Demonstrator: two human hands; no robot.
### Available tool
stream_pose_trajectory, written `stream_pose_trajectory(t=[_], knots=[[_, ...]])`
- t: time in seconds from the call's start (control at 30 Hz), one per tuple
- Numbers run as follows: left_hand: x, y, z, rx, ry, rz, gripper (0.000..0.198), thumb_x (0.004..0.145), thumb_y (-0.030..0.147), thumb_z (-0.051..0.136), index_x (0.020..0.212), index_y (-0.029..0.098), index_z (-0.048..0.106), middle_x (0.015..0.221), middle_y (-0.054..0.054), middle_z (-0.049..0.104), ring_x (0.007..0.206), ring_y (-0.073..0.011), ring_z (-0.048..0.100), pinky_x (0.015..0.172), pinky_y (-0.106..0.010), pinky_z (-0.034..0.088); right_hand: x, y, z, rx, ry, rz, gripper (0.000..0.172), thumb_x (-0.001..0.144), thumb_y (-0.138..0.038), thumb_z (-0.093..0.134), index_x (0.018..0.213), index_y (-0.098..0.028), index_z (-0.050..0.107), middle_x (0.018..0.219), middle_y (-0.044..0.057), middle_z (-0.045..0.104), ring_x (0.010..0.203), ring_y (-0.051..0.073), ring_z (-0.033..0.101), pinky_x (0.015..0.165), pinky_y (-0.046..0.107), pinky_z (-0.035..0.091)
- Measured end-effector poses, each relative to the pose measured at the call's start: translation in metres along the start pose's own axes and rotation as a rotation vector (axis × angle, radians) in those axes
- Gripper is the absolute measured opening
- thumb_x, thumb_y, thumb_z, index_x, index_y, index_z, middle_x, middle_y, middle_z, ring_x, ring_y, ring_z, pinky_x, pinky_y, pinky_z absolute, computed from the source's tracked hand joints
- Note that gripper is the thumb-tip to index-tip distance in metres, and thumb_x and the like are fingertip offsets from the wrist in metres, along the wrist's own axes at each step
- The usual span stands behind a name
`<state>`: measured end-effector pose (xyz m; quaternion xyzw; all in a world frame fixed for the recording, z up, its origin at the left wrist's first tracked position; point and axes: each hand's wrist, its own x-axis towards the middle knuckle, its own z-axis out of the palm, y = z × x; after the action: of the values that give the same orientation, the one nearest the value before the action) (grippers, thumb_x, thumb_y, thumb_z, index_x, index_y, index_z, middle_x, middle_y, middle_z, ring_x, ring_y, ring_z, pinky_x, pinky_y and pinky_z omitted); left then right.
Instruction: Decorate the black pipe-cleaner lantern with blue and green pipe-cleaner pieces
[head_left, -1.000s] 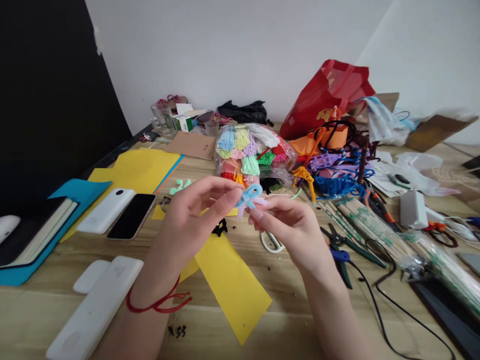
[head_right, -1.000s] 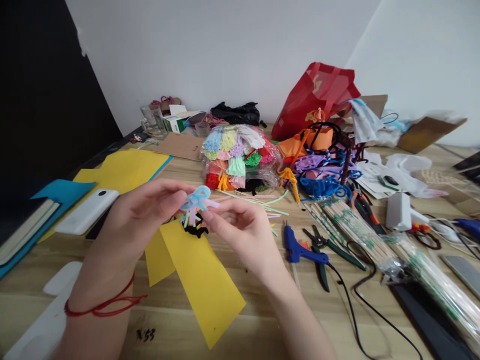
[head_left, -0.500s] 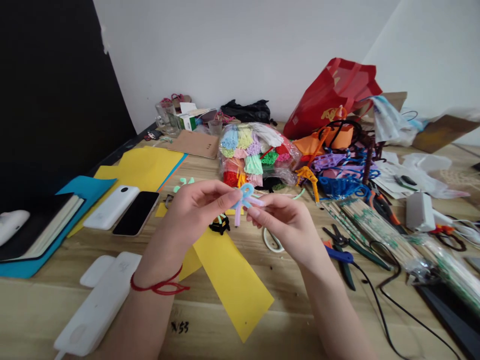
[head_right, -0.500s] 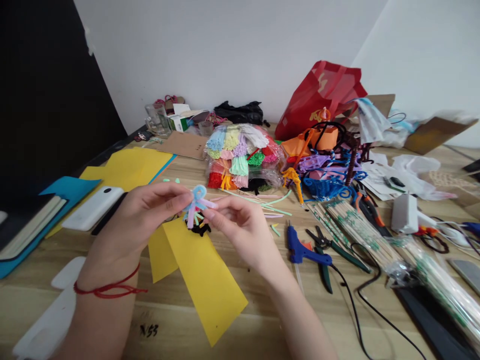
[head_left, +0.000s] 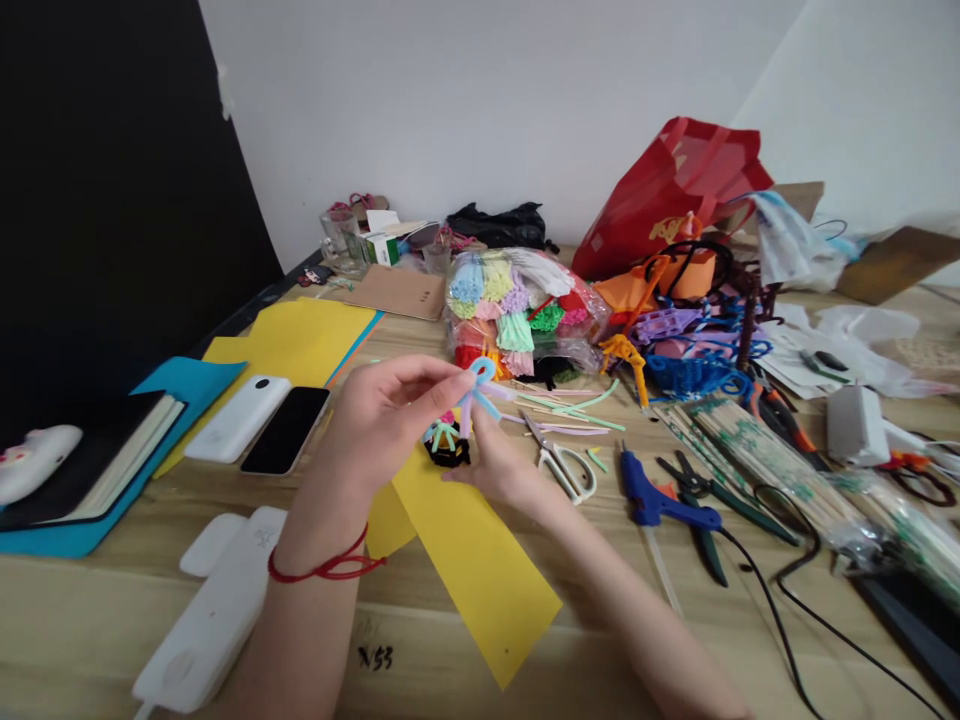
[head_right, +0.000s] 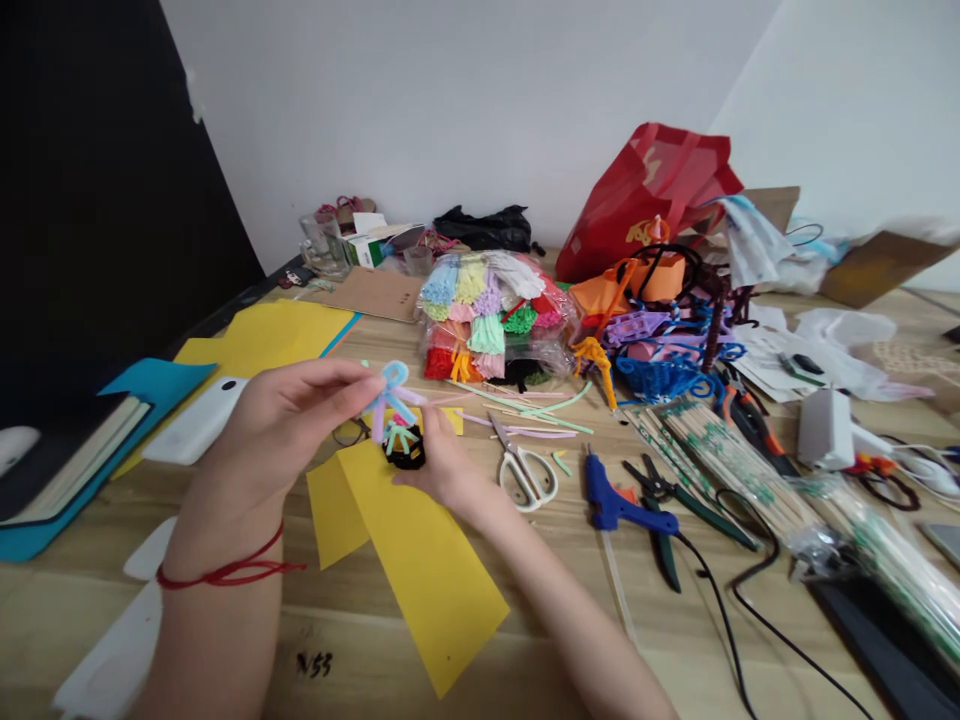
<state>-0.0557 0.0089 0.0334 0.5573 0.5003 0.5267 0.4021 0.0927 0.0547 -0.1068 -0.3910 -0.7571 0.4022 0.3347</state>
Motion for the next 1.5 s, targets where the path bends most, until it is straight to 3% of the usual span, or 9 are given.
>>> stream_pose_trajectory(t=[0.13,0.33,0.43,0.6,0.83,1.13,1.5], knots=[[0.001,-0.001,0.003,-0.058,-0.059,0.012,0.016,0.078,0.034,0.079,0.074,0.019,0.074,0.064,-0.001,0.071,0.062,-0.0146,0.066,0.064,-0.026,0.057,0.002,0.009,0.022,0.034,-0.037,0.022,0.104,0.061,-0.016,0.085,0.152,-0.017,0.034,0.150,0.020,0.048,0.144,0.038,0.041,0.118,0.053,0.035],[0.002,-0.001,0.005,-0.054,-0.057,0.036,0.016,0.079,0.034,0.077,0.072,0.019,0.073,0.060,0.000,0.069,0.058,-0.0150,0.065,0.062,-0.027,0.057,0.004,0.018,0.033,0.075,0.051,0.082,0.070,0.066,-0.009,0.070,0.133,-0.025,0.056,0.132,0.012,0.065,0.129,0.036,0.057,0.110,0.053,0.044],[0.001,-0.001,0.004,-0.028,-0.014,0.029,0.015,0.078,0.033,0.079,0.074,0.020,0.074,0.067,-0.001,0.072,0.063,-0.0151,0.067,0.066,-0.027,0.057,0.005,0.011,0.025,0.114,0.098,0.108,0.055,0.069,-0.017,0.070,0.123,-0.022,0.061,0.119,0.011,0.071,0.113,0.033,0.065,0.100,0.051,0.051],[0.001,-0.003,0.004,0.035,0.070,0.076,0.015,0.076,0.037,0.082,0.078,0.023,0.078,0.081,-0.003,0.078,0.077,-0.0191,0.070,0.070,-0.028,0.058,0.002,-0.020,-0.012,0.191,0.188,0.097,0.061,0.072,-0.028,0.071,0.130,-0.020,0.054,0.119,0.009,0.068,0.099,0.024,0.067,0.084,0.037,0.056],[-0.005,-0.001,0.002,0.053,0.142,0.102,0.014,0.076,0.038,0.083,0.081,0.026,0.079,0.084,0.000,0.078,0.079,-0.0181,0.072,0.072,-0.026,0.058,-0.017,-0.069,-0.052,0.231,0.355,-0.062,0.057,0.072,-0.022,0.072,0.126,-0.024,0.053,0.130,0.010,0.063,0.119,0.026,0.060,0.100,0.040,0.049],[-0.015,0.006,0.001,0.140,0.192,0.250,0.008,0.079,0.040,0.081,0.083,0.035,0.077,0.086,0.006,0.077,0.079,-0.0169,0.072,0.074,-0.028,0.058,-0.031,-0.093,-0.061,0.311,0.331,-0.058,0.050,0.079,-0.021,0.071,0.124,-0.028,0.053,0.111,0.005,0.071,0.105,0.023,0.068,0.090,0.037,0.055],[-0.016,0.008,0.002,0.139,0.256,0.248,0.007,0.080,0.039,0.081,0.082,0.035,0.075,0.086,0.006,0.076,0.080,-0.0180,0.072,0.075,-0.032,0.060,-0.032,-0.090,-0.059,0.333,0.326,-0.110,0.046,0.082,-0.019,0.070,0.124,-0.028,0.053,0.116,0.005,0.071,0.110,0.020,0.068,0.096,0.034,0.054]])
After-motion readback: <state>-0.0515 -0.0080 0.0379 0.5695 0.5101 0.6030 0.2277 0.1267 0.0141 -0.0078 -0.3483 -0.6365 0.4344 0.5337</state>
